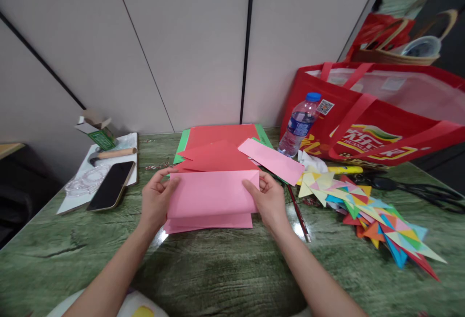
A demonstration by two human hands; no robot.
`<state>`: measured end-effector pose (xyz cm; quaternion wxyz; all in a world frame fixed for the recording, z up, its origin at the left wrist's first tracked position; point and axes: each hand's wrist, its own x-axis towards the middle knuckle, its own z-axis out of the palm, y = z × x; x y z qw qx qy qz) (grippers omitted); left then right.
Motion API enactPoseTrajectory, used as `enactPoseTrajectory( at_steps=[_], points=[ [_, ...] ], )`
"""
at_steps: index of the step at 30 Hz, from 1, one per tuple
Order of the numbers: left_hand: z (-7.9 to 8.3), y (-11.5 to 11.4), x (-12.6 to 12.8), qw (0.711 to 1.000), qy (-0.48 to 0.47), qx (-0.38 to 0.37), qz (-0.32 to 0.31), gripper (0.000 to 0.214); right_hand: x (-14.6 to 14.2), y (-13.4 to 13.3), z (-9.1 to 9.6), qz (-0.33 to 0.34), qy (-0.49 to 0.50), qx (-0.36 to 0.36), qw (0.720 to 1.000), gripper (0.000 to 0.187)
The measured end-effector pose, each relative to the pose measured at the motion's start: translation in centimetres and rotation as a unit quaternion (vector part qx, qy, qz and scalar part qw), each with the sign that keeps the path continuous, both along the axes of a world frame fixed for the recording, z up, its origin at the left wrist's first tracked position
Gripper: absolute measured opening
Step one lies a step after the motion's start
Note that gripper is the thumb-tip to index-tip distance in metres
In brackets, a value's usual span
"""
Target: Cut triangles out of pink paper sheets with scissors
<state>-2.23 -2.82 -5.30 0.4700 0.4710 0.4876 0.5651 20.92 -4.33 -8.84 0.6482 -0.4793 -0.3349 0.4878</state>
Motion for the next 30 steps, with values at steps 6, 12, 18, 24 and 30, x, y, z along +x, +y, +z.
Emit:
enactPoseTrajectory(
  at_steps=[6,12,18,24,30],
  points=[
    [-0.1,0.2,0.0,1.0,-0.005,0.004,0.002,0.031,0.2,0.1,-0.2,0.005,0.005,0.006,1.0,0.035],
    [-0.3,0.4,-0.1,1.0,-0.006,0.006,0.004,0.03,0.1,0.1,0.3,-0.012,0.01,0.019,1.0,0.033],
    [-0.2,0.5,-0.2,1.0,-0.011,0.006,0.0,0.031,0.2,0.0,1.1,-0.046,0.051,0.01,0.998,0.026],
    [-0.3,0.5,-0.2,1.0,-0.015,0.001,-0.003,0.032,0.4,-0.1,1.1,-0.057,0.053,0.006,0.997,0.024],
    [-0.4,0.5,-0.2,1.0,-0.021,-0.004,-0.002,0.032,0.2,-0.2,1.4,-0.066,0.054,0.006,0.996,0.022]
  ],
)
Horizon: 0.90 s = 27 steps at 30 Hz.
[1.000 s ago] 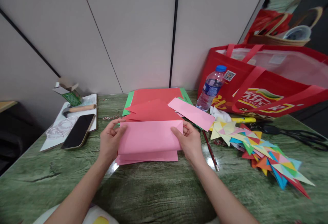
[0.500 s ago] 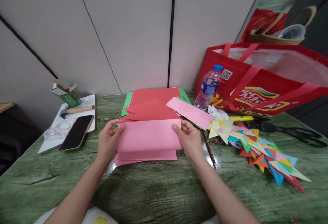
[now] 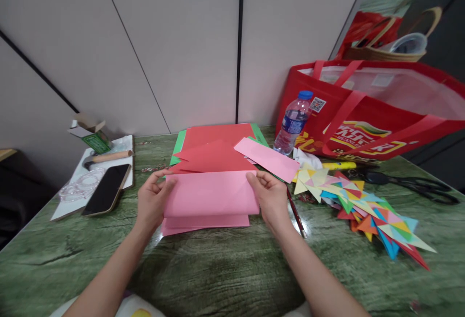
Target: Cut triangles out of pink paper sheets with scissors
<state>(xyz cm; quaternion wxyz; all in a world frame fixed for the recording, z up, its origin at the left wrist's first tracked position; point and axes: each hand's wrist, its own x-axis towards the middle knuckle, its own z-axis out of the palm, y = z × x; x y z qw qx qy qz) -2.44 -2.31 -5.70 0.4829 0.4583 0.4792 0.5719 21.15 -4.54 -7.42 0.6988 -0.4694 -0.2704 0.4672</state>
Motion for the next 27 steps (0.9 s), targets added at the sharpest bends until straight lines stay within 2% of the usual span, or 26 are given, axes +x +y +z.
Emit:
enactPoseTrajectory(
  at_steps=[16,27],
  points=[
    [-0.17,0.05,0.21,1.0,-0.023,0.003,0.004,0.038,-0.19,-0.21,0.35,-0.072,0.01,-0.003,0.997,0.032],
    [-0.08,-0.02,0.34,1.0,-0.026,0.001,0.003,0.038,-0.2,-0.35,0.29,-0.084,-0.006,0.005,0.996,0.03]
  ],
)
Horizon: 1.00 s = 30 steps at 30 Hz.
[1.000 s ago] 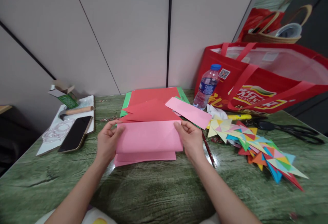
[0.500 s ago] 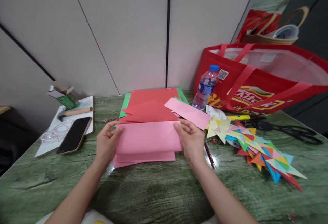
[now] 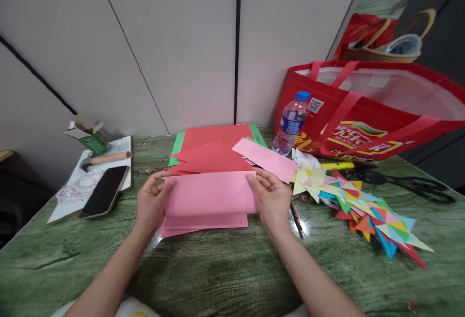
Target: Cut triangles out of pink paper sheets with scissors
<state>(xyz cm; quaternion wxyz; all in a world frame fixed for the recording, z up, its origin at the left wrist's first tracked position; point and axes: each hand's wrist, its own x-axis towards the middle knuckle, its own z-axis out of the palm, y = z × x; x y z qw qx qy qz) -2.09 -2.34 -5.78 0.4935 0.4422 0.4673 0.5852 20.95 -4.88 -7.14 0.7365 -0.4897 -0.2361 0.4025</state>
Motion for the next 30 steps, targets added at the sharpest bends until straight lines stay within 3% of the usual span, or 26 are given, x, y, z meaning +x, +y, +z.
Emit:
enactPoseTrajectory(
  at_steps=[14,30],
  points=[
    [-0.1,0.0,-0.1,1.0,0.002,0.005,0.004,0.035,0.1,-0.1,0.0,-0.003,-0.021,0.008,1.0,0.029],
    [0.0,-0.5,0.0,0.999,0.036,0.022,0.0,0.032,0.6,0.8,-1.5,0.027,0.01,-0.009,1.0,0.028]
  ],
)
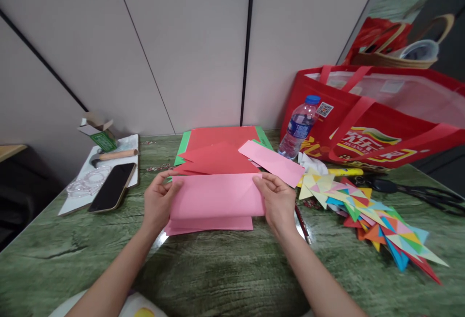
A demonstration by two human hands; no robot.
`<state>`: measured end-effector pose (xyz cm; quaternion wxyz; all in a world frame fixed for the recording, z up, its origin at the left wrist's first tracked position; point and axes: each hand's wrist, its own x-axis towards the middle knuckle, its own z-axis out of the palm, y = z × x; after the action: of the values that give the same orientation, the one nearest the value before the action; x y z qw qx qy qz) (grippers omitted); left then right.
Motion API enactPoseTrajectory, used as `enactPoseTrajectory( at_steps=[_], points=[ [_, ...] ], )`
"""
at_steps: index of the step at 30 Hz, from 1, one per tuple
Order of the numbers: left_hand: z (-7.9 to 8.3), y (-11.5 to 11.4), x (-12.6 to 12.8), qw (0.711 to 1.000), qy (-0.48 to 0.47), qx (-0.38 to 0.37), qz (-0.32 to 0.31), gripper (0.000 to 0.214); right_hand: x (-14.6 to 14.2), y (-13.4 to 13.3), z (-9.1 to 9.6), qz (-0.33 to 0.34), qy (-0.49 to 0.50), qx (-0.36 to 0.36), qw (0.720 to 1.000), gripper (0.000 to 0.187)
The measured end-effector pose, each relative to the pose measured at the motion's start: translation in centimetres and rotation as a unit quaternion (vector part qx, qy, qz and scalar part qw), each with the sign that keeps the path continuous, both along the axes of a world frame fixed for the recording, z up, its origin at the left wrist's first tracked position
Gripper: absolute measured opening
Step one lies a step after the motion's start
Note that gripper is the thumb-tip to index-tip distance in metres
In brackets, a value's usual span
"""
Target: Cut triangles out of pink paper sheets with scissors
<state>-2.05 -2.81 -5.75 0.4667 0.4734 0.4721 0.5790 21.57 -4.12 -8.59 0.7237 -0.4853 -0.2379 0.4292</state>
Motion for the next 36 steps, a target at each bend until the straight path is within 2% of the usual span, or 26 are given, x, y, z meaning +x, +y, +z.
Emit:
enactPoseTrajectory(
  at_steps=[14,36],
  points=[
    [0.05,0.0,0.14,1.0,0.004,0.0,0.008,0.031,0.09,0.16,-0.36,-0.001,0.004,-0.001,1.0,0.03],
    [-0.15,0.24,-0.15,0.999,0.046,0.006,0.009,0.026,-0.17,-0.06,0.42,-0.009,0.034,0.015,0.999,0.029]
  ],
)
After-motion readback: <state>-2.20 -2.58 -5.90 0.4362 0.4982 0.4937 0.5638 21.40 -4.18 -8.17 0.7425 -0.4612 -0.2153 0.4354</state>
